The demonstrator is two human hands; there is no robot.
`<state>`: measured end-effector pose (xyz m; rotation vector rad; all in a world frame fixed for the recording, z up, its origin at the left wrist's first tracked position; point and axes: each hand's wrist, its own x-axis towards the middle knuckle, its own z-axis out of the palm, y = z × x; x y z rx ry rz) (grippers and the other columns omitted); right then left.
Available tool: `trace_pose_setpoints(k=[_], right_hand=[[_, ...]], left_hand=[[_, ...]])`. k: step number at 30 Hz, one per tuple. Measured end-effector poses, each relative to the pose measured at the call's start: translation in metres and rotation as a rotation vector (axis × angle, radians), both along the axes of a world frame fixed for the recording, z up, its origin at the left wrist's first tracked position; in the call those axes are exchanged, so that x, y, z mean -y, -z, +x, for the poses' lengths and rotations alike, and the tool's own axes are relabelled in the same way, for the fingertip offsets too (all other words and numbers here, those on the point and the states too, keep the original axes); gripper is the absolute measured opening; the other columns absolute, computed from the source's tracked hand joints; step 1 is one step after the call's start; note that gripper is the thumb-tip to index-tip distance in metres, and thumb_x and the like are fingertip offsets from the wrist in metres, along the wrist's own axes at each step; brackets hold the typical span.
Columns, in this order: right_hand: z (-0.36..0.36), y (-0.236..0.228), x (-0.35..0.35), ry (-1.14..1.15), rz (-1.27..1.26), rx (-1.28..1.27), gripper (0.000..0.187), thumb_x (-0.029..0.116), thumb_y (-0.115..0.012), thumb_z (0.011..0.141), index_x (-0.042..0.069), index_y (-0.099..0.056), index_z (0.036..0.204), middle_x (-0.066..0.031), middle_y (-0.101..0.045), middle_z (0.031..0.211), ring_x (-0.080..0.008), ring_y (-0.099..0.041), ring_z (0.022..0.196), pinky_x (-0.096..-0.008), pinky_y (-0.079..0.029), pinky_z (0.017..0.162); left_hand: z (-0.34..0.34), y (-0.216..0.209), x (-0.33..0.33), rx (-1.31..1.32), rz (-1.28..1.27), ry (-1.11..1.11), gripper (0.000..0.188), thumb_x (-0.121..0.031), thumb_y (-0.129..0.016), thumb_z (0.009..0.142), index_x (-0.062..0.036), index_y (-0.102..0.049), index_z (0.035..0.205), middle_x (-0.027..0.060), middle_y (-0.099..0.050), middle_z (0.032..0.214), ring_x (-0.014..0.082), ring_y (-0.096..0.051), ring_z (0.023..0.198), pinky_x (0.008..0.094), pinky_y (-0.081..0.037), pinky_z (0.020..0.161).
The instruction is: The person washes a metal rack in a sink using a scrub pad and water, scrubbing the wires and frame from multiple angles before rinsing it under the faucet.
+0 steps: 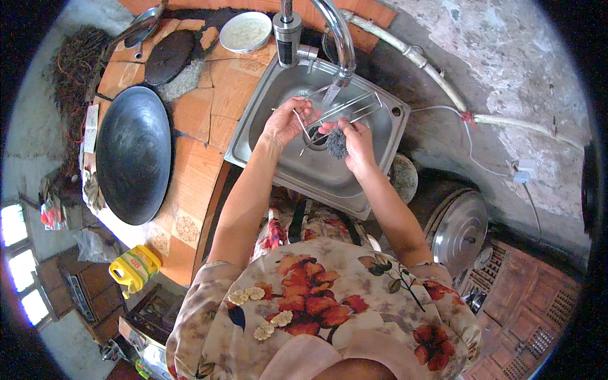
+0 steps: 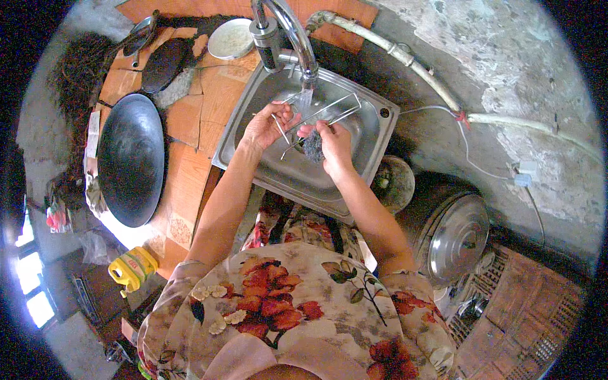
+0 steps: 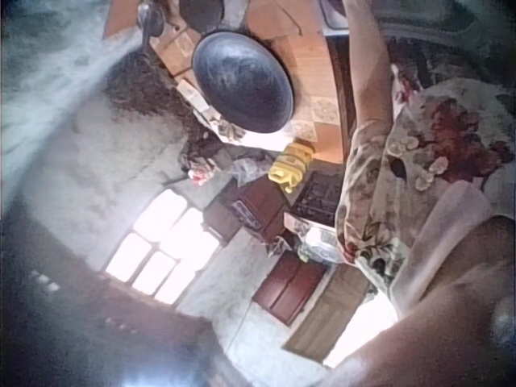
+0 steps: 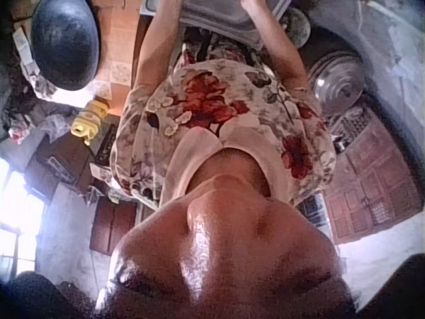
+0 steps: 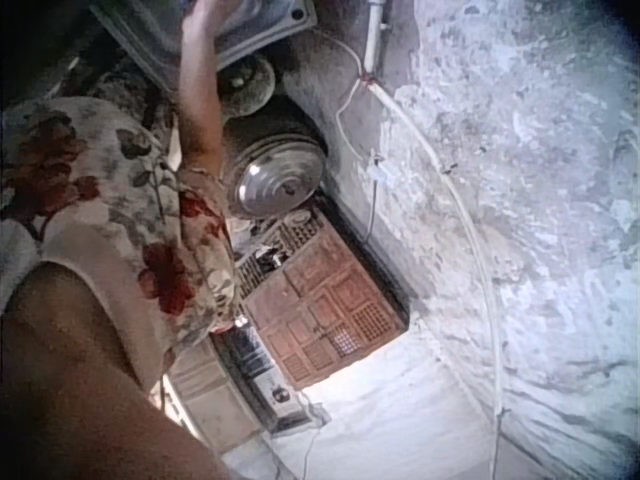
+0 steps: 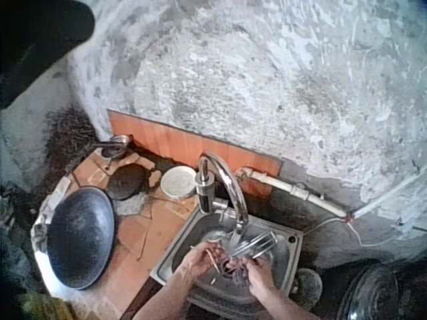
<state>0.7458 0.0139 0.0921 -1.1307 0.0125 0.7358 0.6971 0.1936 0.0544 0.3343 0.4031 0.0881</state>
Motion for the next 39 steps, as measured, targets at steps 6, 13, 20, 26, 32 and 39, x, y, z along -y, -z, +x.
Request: trace_pose_setpoints(k=[6, 13, 20, 26, 32, 39], right_hand=[[-0.001, 0.002, 0.003, 0.019, -0.019, 0.139, 0.015, 0.009, -0.049, 0.095, -0.005, -0.053, 0.095, -0.0195, -0.068, 0.085, -0.0266, -0.068, 0.078, -0.0332, -0.054, 0.068], [-0.002, 0.002, 0.002, 0.024, -0.062, 0.295, 0.015, 0.01, -0.048, 0.096, -0.004, -0.054, 0.093, -0.0159, -0.068, 0.081, -0.0224, -0.068, 0.071, -0.0314, -0.054, 0.067], [0.006, 0.011, 0.011, -0.1, -0.126, 0.237, 0.022, 0.017, -0.047, 0.097, -0.003, -0.055, 0.093, -0.0145, -0.068, 0.081, -0.0213, -0.067, 0.069, -0.0318, -0.053, 0.065], [0.028, 0.0, 0.054, -0.431, -0.478, 0.12, 0.032, 0.028, -0.056, 0.094, -0.002, -0.058, 0.082, -0.0124, -0.065, 0.074, -0.0204, -0.065, 0.061, -0.0314, -0.052, 0.055], [0.05, -0.049, 0.038, -0.248, -0.182, 0.141, 0.019, 0.021, -0.059, 0.091, 0.003, -0.057, 0.084, -0.0076, -0.061, 0.07, -0.0167, -0.06, 0.06, -0.0295, -0.049, 0.056], [0.034, -0.017, -0.069, -0.227, -0.67, 1.29, 0.012, 0.016, -0.056, 0.09, 0.004, -0.055, 0.086, -0.0132, -0.058, 0.082, -0.0263, -0.059, 0.076, -0.0352, -0.045, 0.076]], left_hand=[[0.004, 0.006, 0.004, 0.068, -0.008, -0.017, 0.007, 0.002, -0.057, 0.079, -0.0004, -0.055, 0.085, 0.0101, -0.06, 0.077, 0.0162, -0.058, 0.063, 0.0503, -0.046, 0.098], [0.007, -0.015, 0.018, 0.056, -0.014, -0.087, 0.006, -0.006, -0.055, 0.082, 0.0, -0.057, 0.082, 0.0093, -0.06, 0.073, 0.0182, -0.058, 0.062, 0.0501, -0.046, 0.098], [0.006, 0.009, 0.015, -0.003, 0.129, -0.097, 0.068, -0.065, -0.033, 0.091, -0.0043, -0.061, 0.081, 0.0058, -0.054, 0.059, 0.0181, -0.049, 0.054, 0.0338, -0.044, 0.058], [0.009, 0.009, 0.022, -0.188, 0.159, -0.182, 0.062, -0.062, -0.027, 0.094, -0.0109, -0.043, 0.063, 0.0019, -0.037, 0.05, 0.0139, -0.032, 0.045, 0.028, -0.025, 0.042], [0.008, 0.011, 0.022, -0.253, 0.253, -0.182, 0.065, -0.064, -0.029, 0.092, -0.0101, -0.041, 0.058, 0.0013, -0.035, 0.048, 0.0132, -0.028, 0.041, 0.028, -0.022, 0.038], [0.034, 0.008, 0.042, -0.443, 0.336, -0.224, 0.056, -0.057, -0.033, 0.095, -0.0107, -0.055, 0.075, 0.0037, -0.05, 0.054, 0.015, -0.048, 0.046, 0.0325, -0.037, 0.04]])
